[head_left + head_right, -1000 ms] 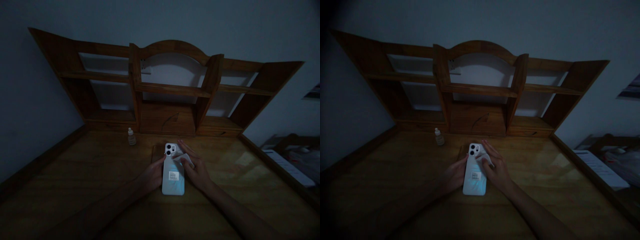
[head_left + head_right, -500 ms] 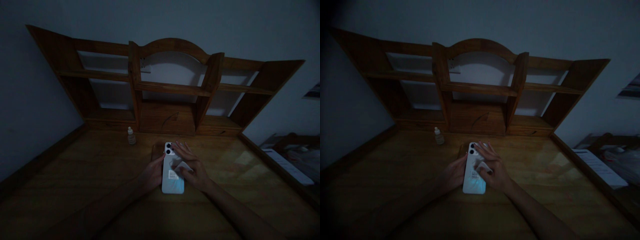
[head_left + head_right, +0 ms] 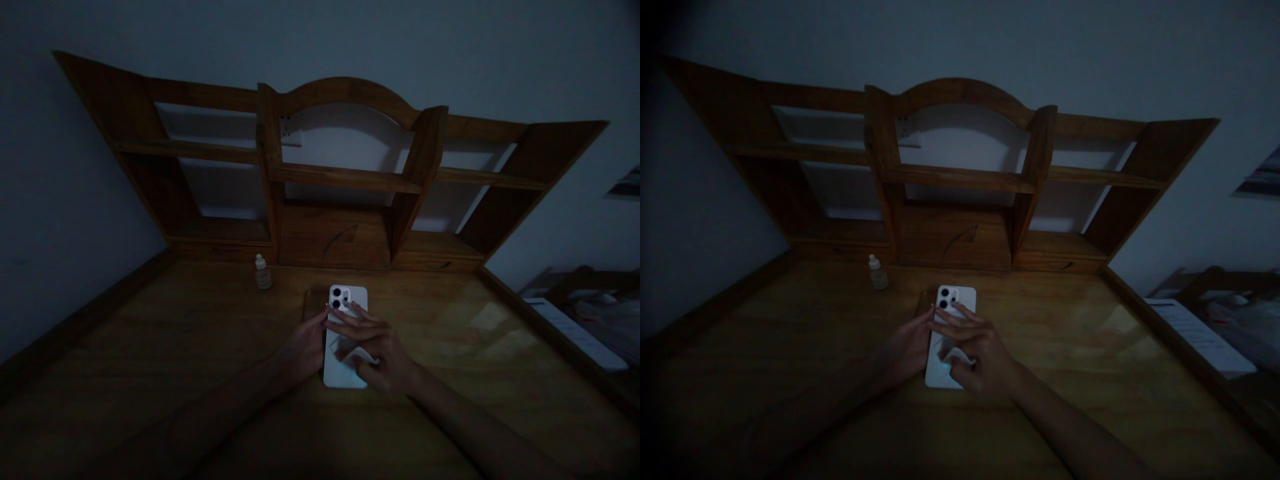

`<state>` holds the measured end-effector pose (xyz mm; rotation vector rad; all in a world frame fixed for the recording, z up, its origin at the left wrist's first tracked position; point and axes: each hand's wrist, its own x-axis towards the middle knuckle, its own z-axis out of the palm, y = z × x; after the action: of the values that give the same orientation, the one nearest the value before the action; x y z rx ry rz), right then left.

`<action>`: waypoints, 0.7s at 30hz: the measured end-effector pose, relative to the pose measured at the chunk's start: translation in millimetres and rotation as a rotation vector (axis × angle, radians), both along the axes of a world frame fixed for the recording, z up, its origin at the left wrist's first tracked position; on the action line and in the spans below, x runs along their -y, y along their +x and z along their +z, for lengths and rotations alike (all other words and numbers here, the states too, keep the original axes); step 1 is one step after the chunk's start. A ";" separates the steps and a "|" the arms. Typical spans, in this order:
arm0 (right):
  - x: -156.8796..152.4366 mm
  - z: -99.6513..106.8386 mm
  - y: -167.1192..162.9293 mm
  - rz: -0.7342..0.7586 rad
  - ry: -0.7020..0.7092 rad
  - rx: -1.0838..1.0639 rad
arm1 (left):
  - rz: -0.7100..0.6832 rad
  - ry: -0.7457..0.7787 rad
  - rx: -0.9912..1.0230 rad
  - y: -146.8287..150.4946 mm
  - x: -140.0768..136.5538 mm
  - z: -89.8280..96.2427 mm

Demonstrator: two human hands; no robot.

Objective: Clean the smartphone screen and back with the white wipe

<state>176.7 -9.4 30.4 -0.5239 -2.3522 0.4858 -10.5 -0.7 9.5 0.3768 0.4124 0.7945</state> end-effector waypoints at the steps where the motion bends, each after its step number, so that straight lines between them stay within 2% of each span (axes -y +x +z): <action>1: 2.3 -0.3 -1.3 0.019 -0.019 -0.006 | -0.014 -0.017 0.002 0.0 0.3 0.5; 6: 5.8 -6.4 -3.7 0.099 -0.177 -0.029 | 0.023 -0.022 -0.031 1.6 -1.3 -2.2; 10: 2.2 -11.1 -0.9 0.176 -0.269 -0.084 | -0.054 0.092 -0.028 2.2 -2.8 -4.4; 13: 1.6 -10.7 1.0 0.193 -0.312 -0.082 | -0.056 0.153 -0.009 2.1 -2.3 -4.3; 17: 2.3 -8.2 0.3 0.192 -0.320 -0.080 | -0.057 0.166 -0.017 1.8 -1.4 -3.1; 21: 3.8 -8.2 -1.9 0.147 -0.248 -0.070 | -0.079 0.119 -0.060 1.1 -2.5 -5.5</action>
<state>174.9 -13.2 22.1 -0.4398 -2.2865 0.8571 -9.4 1.8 3.9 0.5264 0.4048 0.7335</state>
